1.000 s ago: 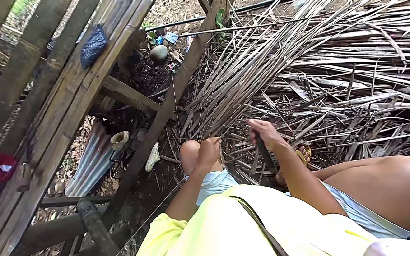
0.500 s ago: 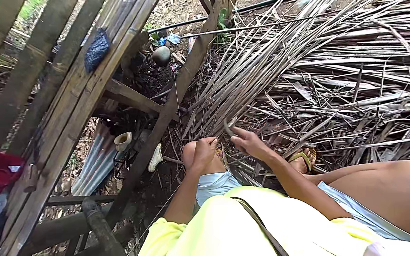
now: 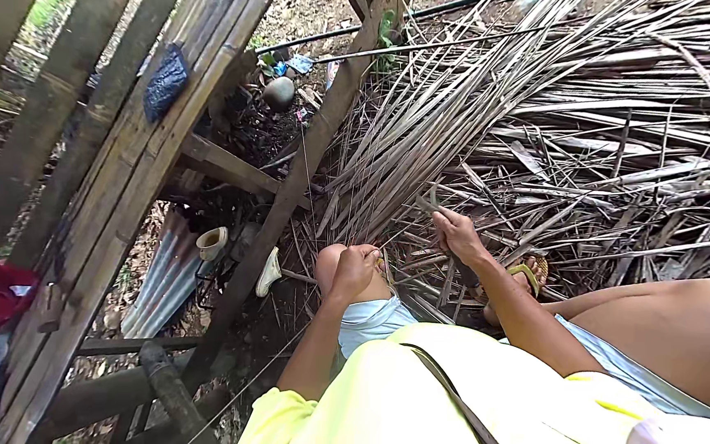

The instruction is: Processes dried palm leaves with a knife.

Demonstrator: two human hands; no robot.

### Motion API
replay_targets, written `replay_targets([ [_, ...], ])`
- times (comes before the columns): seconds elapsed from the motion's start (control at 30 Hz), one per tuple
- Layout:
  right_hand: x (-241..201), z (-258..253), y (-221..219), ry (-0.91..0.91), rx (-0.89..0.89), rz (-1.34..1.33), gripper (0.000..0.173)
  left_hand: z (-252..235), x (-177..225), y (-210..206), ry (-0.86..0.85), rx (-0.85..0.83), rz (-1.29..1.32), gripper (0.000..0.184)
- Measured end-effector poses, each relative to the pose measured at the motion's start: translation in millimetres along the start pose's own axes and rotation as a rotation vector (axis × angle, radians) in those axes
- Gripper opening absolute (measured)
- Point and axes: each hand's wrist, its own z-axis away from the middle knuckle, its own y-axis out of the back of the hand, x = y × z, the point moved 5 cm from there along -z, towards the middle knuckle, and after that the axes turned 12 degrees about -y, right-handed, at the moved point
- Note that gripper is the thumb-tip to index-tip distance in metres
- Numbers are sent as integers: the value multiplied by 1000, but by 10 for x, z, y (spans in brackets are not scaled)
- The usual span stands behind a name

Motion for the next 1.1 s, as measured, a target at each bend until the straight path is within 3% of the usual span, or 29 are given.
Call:
replay_targets([
  [0.1, -104, 113, -62, -2, -49, -97, 37, -50, -63, -16, 28, -11, 7, 25],
  [0.3, -158, 279, -644, 21, -374, -6, 58, -167, -25, -90, 24, -9, 42, 27],
  [0.43, -137, 204, -486, 37, -270, 4, 49, -121, -32, -42, 19, -29, 110, 26],
  [0.6, 25, 0, 68, -41, -86, -206, 46, 47, -45, 81, 9, -59, 129, 22],
  [0.77, 188, -76, 288, -100, 36, -273, 43, 95, -9, 30, 25, -133, 106, 23],
  [0.97, 505, -194, 716, -201, 284, -385, 42, 174, -123, 179, 65, -127, -134, 25],
  [1.03, 338, -123, 645, -181, 220, -347, 42, 148, -196, 286, 81, -9, -245, 24],
  [1.1, 76, 46, 250, -151, 3, -236, 40, 95, -237, 247, 54, 72, -304, 22],
])
